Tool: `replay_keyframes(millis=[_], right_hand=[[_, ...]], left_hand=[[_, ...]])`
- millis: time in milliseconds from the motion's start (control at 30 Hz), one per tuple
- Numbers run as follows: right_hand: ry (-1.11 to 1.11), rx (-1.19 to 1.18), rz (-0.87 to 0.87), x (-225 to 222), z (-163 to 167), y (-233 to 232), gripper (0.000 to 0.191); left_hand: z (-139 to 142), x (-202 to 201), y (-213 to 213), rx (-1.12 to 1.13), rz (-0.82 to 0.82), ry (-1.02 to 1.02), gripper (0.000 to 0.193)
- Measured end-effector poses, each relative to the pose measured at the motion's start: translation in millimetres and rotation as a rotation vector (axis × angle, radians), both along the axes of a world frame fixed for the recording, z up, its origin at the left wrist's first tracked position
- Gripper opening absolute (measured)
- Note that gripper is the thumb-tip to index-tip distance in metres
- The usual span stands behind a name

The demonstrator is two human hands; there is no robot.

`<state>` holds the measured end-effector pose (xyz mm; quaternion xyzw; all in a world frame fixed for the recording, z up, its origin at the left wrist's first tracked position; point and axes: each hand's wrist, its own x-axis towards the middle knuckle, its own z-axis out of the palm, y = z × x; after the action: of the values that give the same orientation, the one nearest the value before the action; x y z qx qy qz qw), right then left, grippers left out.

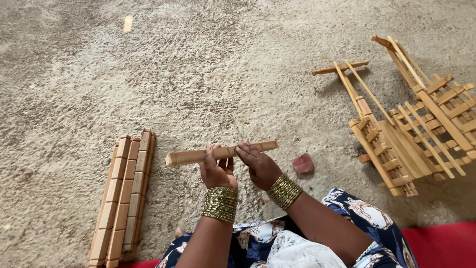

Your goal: The person sits on a red mat and smooths a small wooden piece with a sanding block. They rotate the piece to sand different sides and then place it with other finished pieces. The person repeats this process with another wooden piece.

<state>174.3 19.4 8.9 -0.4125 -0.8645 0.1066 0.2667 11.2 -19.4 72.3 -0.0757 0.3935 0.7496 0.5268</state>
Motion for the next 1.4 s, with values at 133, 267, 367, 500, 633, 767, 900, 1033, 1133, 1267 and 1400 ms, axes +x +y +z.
replay_keyframes(millis=[133,267,367,500,633,767,900,1033,1133,1267,1400], right_hand=[[0.024,-0.071,-0.108,0.9,-1.2,1.2,0.043],[0.002,-0.351,-0.367,5.4,-2.6,3.5,0.049],[-0.005,-0.264,-0.381,4.8,-2.8,2.9,0.049],[0.051,-0.276,-0.264,-4.2,-2.0,-2.4,0.041],[0.017,0.08,0.091,-10.5,0.4,-7.5,0.051],[0.006,0.124,-0.035,-3.3,-3.5,-0.8,0.055],[0.029,-0.13,-0.349,6.5,-2.2,7.0,0.051],[0.085,-0.181,-0.444,8.8,-1.2,12.4,0.05],[0.149,0.15,-0.077,3.9,-1.9,13.6,0.033],[0.061,0.236,0.106,-11.7,4.0,1.1,0.036],[0.013,0.042,0.022,-10.9,1.3,4.1,0.046]], left_hand=[[0.3,-1.5,-1.4,-0.021,-0.003,-0.022,0.038],[-2.9,-6.4,-0.3,0.032,-0.004,-0.022,0.031],[-9.4,-5.9,0.3,0.07,-0.005,-0.061,0.028],[-18.0,-5.1,3.7,0.152,0.03,-0.018,0.027],[-20.2,-9.7,5.8,0.121,0.098,-0.029,0.027],[-16.8,-13.5,5.1,0.133,0.114,-0.108,0.027],[-12.7,-11.2,3.4,0.16,0.09,-0.117,0.026],[-12.7,-9.0,2.7,0.158,0.062,-0.108,0.027],[-16.1,-7.4,2.6,0.172,0.055,-0.088,0.027],[-22.0,-5.0,3.8,0.151,0.047,-0.132,0.026],[-24.1,-6.3,5.8,0.148,0.087,-0.156,0.026]])
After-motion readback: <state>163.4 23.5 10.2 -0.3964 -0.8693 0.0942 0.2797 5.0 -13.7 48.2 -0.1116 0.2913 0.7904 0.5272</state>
